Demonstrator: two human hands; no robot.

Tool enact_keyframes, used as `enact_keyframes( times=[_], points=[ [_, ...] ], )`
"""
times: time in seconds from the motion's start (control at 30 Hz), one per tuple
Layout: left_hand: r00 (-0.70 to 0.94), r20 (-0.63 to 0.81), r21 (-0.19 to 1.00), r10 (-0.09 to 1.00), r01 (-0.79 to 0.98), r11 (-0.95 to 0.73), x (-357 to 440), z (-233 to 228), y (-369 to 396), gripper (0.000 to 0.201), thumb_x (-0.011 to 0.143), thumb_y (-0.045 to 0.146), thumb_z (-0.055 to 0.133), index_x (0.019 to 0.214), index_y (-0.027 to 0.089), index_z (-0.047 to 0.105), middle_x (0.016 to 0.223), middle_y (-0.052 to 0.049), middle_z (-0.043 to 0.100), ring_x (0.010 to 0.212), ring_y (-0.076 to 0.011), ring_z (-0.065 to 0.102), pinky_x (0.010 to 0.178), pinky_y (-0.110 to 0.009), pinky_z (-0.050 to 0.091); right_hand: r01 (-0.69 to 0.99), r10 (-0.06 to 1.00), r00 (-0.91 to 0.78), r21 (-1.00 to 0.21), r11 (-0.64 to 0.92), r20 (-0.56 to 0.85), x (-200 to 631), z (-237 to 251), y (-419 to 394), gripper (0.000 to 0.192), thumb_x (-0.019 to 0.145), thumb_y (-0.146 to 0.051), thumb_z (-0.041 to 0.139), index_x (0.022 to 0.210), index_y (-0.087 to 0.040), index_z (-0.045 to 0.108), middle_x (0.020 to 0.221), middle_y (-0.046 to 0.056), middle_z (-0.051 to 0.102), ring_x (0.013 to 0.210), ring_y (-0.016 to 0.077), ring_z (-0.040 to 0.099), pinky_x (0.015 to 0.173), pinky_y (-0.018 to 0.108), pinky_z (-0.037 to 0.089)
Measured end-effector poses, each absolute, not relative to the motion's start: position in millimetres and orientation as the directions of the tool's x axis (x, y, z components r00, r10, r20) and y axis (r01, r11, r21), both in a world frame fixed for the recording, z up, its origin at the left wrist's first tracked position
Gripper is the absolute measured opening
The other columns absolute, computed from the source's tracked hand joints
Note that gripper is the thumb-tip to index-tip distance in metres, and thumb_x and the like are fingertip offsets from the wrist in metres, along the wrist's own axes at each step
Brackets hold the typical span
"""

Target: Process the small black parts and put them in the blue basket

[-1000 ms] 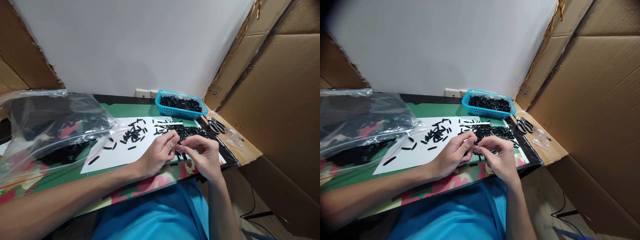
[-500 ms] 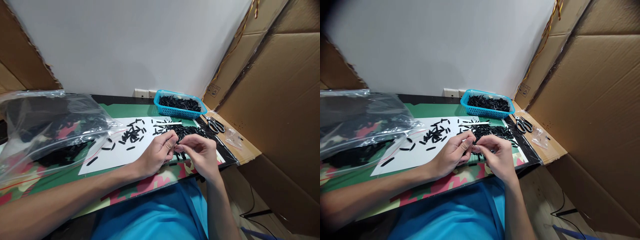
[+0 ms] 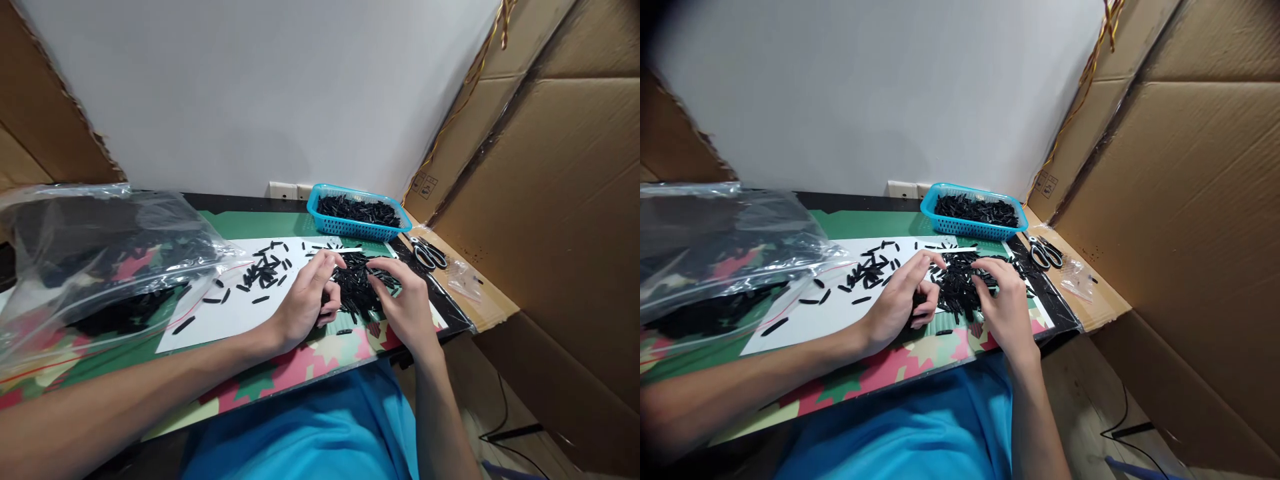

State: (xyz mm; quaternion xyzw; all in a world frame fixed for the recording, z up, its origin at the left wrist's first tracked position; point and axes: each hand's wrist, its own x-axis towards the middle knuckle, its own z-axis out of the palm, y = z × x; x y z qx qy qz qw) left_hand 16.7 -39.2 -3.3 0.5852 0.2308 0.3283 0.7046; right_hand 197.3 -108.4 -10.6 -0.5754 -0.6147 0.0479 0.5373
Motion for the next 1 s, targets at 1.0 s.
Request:
enact_keyframes(
  times=[1.0],
  points=[
    [0.738, 0.077, 0.978, 0.671, -0.188, 0.095, 17.2, -9.4, -37.5, 0.032, 0.106, 0.051, 0.044, 0.091, 0.023, 0.049, 0.048, 0.011, 0.038, 0.038, -0.0064, 0.027, 0.036, -0.014, 0.030, 0.208, 0.777, 0.452, -0.898, 0.387, 0.439, 165.0, -14.0, -111.3, 0.008, 0.089, -0.027, 0.077, 0.089, -0.019, 0.080, 0.084, 0.004, 0.076, 0.075, 0.0181, 0.068, 0.069, 0.029, 0.054]
  ],
)
